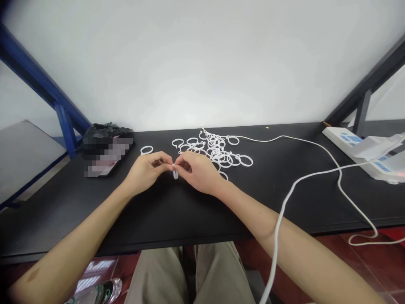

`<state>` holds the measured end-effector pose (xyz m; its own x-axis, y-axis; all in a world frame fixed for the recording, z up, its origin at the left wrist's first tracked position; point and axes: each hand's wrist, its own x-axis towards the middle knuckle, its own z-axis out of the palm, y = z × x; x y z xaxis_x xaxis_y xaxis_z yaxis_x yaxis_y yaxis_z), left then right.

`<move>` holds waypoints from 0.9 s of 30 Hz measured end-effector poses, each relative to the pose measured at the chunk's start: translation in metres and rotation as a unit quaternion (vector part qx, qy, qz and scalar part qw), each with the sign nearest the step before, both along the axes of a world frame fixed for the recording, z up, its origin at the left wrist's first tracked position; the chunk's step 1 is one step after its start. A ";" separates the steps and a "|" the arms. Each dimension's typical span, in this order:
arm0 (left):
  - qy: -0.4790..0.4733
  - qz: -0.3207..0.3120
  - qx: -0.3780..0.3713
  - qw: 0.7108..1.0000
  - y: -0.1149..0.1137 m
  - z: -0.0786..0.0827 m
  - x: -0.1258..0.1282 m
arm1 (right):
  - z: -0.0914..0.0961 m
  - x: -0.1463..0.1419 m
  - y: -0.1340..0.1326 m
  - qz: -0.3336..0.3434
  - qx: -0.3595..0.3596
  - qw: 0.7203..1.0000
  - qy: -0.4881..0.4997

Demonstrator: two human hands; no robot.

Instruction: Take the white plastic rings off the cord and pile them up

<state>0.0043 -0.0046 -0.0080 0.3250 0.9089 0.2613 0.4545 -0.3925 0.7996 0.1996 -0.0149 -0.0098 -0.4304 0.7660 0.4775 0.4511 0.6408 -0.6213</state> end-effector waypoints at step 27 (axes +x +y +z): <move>0.340 0.309 0.104 0.882 0.021 -0.010 -0.025 | -0.006 0.014 0.019 -0.214 0.029 0.939 -0.268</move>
